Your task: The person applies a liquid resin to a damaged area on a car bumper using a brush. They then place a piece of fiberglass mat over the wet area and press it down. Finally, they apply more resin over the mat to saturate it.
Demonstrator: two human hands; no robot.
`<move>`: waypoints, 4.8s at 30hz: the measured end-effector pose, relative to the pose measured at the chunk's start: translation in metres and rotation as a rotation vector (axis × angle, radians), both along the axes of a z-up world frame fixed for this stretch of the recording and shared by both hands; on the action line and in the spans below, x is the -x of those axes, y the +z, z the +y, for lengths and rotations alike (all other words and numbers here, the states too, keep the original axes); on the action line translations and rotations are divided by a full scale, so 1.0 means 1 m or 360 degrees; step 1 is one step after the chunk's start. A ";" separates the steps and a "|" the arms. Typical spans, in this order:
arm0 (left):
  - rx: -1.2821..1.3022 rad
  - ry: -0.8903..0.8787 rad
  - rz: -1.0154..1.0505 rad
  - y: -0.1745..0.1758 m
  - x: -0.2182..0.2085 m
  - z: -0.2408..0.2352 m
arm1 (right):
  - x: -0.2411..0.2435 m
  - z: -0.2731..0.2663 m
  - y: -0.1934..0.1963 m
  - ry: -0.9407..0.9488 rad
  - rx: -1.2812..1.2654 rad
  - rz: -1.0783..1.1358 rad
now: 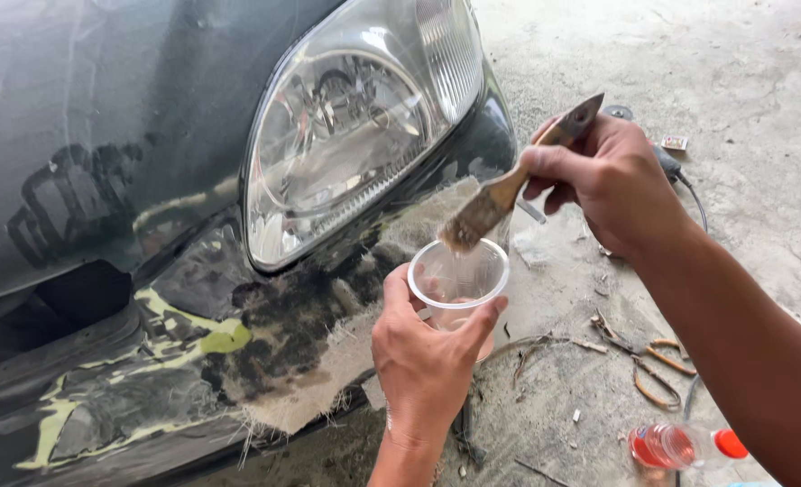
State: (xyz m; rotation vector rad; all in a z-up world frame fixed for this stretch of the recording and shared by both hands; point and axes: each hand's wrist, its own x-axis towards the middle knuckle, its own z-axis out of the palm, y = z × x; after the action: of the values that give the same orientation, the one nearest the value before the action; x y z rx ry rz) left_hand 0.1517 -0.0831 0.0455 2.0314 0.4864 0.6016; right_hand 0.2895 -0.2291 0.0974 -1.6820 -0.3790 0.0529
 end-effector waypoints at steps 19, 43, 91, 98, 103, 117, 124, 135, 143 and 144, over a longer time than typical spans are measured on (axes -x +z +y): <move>0.0341 0.0420 0.0369 -0.051 0.025 0.001 | -0.048 0.019 -0.045 0.0078 0.0076 -0.1055; 0.0411 0.0365 0.0550 -0.087 0.037 0.008 | -0.050 0.020 -0.065 0.0151 0.0180 -0.1255; 0.0596 0.0148 0.0570 -0.077 0.109 0.033 | 0.021 0.092 -0.033 0.0459 0.0196 -0.1466; 0.0464 0.0168 0.0579 -0.080 0.115 0.035 | 0.028 0.090 -0.034 0.0370 0.0305 -0.1473; 0.0464 0.0097 0.0502 -0.084 0.114 0.038 | 0.039 0.099 -0.025 0.0315 0.0279 -0.1475; 0.0497 0.0003 0.0473 -0.075 0.128 0.046 | 0.059 0.122 -0.013 0.0433 0.0330 -0.1359; 0.0510 0.0011 0.0473 -0.077 0.137 0.049 | 0.050 0.114 -0.026 0.0370 0.0356 -0.1426; 0.0559 -0.0003 0.0525 -0.080 0.145 0.056 | 0.093 0.131 -0.024 0.0465 0.0258 -0.1552; 0.0558 -0.0001 0.0517 -0.076 0.154 0.063 | 0.107 0.151 -0.004 0.0473 0.0432 -0.1389; 0.0564 0.0006 0.0520 -0.078 0.154 0.065 | 0.097 0.156 -0.013 0.0482 0.0432 -0.1385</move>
State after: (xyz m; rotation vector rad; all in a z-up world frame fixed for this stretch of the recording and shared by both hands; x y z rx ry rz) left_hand -0.0027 -0.0186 -0.0320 1.7904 0.7343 0.1656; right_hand 0.1927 -0.0727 0.0845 -1.8335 -1.3242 -0.4360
